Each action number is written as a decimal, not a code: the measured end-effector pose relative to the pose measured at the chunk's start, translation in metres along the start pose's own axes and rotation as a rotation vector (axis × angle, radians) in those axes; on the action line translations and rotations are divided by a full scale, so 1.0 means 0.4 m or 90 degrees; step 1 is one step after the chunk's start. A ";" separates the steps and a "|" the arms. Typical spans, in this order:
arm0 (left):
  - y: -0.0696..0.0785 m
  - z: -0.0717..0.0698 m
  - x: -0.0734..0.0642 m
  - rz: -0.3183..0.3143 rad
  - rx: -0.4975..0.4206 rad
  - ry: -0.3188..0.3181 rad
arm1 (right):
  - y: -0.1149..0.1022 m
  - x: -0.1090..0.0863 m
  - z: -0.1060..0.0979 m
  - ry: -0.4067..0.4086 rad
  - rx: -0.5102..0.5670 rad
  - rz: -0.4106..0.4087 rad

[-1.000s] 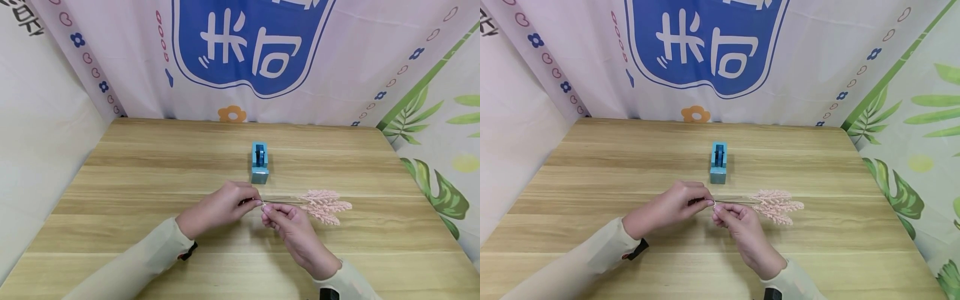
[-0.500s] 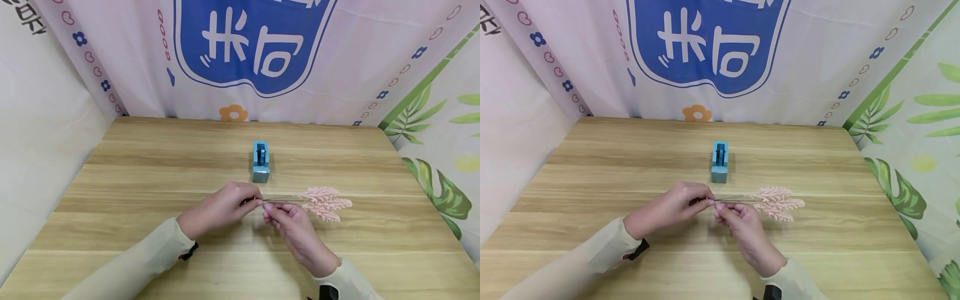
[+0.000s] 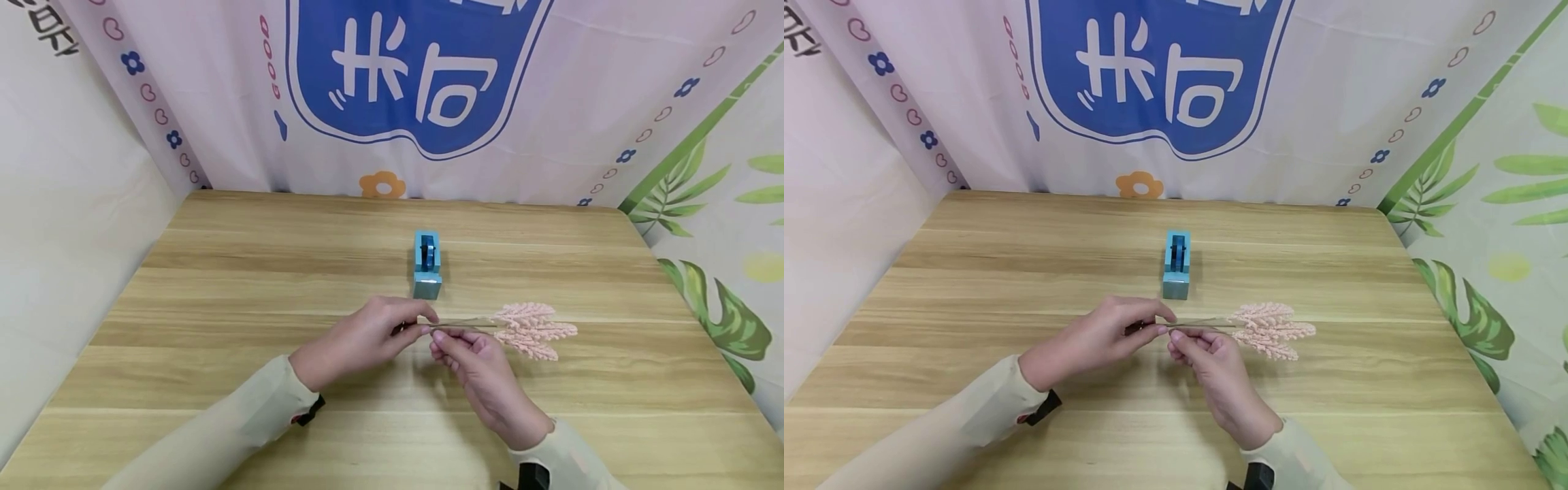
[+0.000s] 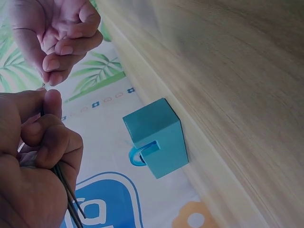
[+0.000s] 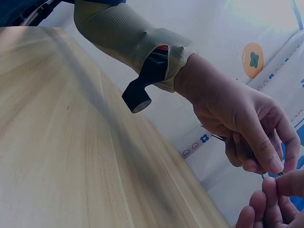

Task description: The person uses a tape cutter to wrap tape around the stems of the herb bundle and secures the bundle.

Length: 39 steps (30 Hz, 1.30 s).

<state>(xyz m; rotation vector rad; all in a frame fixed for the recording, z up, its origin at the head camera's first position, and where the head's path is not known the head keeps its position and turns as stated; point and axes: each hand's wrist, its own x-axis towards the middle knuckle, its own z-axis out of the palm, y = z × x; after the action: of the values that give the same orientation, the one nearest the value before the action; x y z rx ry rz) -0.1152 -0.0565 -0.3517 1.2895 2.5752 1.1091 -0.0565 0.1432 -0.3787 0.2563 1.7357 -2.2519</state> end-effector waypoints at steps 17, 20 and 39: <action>0.001 -0.001 0.004 0.002 -0.009 0.007 | 0.004 -0.001 0.000 0.029 -0.005 -0.014; 0.000 0.000 0.005 0.009 -0.003 0.011 | 0.006 -0.004 -0.001 0.018 -0.004 -0.020; -0.003 0.004 -0.002 0.022 -0.010 0.024 | -0.006 -0.039 -0.033 -0.299 -0.313 -0.022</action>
<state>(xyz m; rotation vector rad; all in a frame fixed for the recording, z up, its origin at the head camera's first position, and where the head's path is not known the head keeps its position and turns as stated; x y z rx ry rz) -0.1149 -0.0569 -0.3538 1.3286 2.5742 1.1676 -0.0431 0.1581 -0.3752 -0.3774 1.9407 -1.6445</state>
